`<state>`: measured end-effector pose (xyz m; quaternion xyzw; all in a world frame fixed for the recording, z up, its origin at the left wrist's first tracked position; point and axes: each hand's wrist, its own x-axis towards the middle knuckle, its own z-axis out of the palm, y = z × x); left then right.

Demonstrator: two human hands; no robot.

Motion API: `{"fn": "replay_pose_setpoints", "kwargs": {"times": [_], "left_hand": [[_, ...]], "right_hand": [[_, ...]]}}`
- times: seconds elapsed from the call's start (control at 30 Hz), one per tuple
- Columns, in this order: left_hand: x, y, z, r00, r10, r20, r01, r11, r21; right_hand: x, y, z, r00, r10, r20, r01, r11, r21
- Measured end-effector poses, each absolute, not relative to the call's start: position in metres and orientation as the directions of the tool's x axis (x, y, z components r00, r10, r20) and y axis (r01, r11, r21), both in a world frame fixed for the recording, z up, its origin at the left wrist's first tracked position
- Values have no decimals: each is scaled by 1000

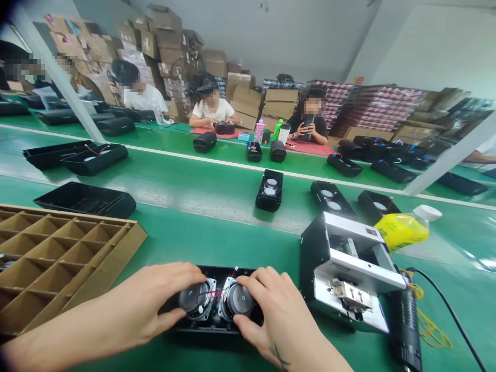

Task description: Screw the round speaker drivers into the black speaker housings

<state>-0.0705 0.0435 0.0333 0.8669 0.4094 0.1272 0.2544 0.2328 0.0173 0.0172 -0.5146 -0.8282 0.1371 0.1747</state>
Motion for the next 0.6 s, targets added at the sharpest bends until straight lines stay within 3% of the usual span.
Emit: {"fn": "replay_pose_setpoints", "kwargs": {"times": [0.13,0.33,0.6], "left_hand": [[-66,47,26,673,739,-37,681,-598,423],[-60,47,22,697,711,-97,695,-635,336],[-56,47,27,674,729,-119,715,-604,353]], "right_hand": [[229,22,14,-440,894,83,829,440,-344],[227,26,19,-488,871,-48,835,450,-317],[227,26,16,-555,815,170,792,579,-192]]}}
